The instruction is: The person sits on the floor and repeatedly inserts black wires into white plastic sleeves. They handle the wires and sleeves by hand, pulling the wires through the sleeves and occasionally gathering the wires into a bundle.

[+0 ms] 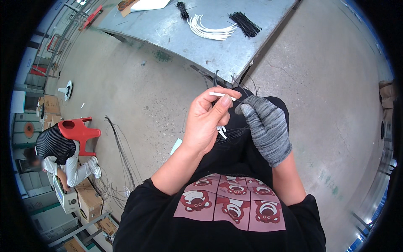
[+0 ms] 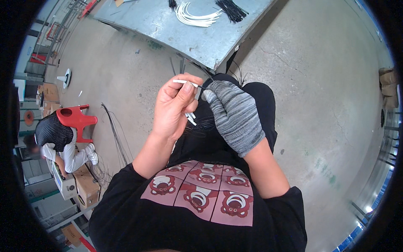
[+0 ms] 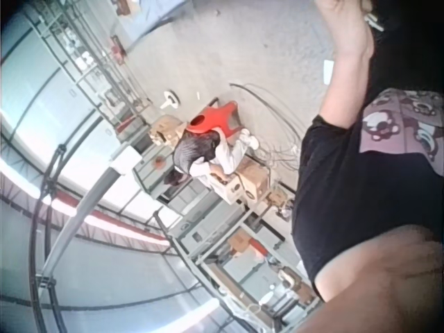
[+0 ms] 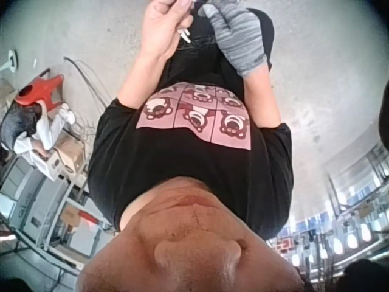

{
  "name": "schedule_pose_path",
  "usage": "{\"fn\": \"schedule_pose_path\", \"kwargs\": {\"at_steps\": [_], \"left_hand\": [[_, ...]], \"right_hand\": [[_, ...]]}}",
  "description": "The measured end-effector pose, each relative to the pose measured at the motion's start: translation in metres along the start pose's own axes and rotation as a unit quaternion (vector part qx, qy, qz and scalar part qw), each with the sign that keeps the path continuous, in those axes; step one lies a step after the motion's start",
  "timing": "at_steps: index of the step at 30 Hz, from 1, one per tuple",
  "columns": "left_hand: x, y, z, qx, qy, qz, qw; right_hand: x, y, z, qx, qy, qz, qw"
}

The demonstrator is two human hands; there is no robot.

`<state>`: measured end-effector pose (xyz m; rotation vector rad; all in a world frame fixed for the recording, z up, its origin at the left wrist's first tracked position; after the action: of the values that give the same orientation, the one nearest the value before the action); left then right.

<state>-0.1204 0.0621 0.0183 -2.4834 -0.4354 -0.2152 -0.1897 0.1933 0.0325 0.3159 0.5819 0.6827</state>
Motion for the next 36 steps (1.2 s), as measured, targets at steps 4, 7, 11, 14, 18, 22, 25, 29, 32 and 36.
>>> {"fn": "schedule_pose_path", "kwargs": {"at_steps": [4, 7, 11, 14, 18, 22, 25, 29, 32, 36], "left_hand": [[0.002, -0.002, -0.003, -0.03, -0.004, 0.0, 1.0], [0.002, -0.004, -0.006, -0.061, -0.026, -0.009, 0.998], [0.002, -0.001, -0.003, -0.198, -0.099, -0.043, 0.974], [0.002, -0.002, -0.002, -0.213, -0.105, -0.036, 0.971], [0.002, 0.0, -0.004, -0.081, -0.035, -0.026, 0.996], [0.0, 0.001, -0.006, -0.057, -0.055, -0.029, 0.996], [0.001, 0.001, -0.005, -0.096, -0.075, -0.031, 0.992], [0.003, -0.004, -0.005, -0.158, -0.108, -0.038, 0.981], [0.002, -0.008, -0.004, -0.045, -0.07, -0.012, 0.996], [0.005, -0.009, 0.0, 0.134, 0.005, 0.054, 0.99]], "right_hand": [[0.001, 0.0, 0.001, -0.001, 0.002, 0.001, 1.0], [0.002, 0.0, 0.002, 0.058, 0.029, 0.0, 0.998], [0.001, -0.002, 0.007, 0.102, 0.05, 0.0, 0.994], [0.0, -0.003, 0.012, 0.124, 0.062, -0.003, 0.99], [0.0, -0.001, 0.005, 0.074, 0.009, 0.016, 0.997], [0.003, -0.008, 0.001, 0.104, 0.072, -0.021, 0.992], [0.001, -0.003, 0.003, 0.004, 0.01, -0.015, 1.0], [-0.006, -0.001, 0.006, -0.062, -0.01, -0.037, 0.997], [-0.005, -0.005, 0.0, -0.112, -0.03, -0.041, 0.992], [-0.002, -0.007, 0.002, -0.282, -0.101, -0.025, 0.954]]}}
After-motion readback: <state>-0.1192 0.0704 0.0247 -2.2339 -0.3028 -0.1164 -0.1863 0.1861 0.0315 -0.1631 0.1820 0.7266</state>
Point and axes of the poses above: each hand's wrist, its own x-axis away from the middle knuckle, its own y-axis out of the back of the hand, z = x × y, the point moved 2 cm from there along -x, towards the middle knuckle, and after that the axes turned 11 degrees about y, right-handed, at the moved point
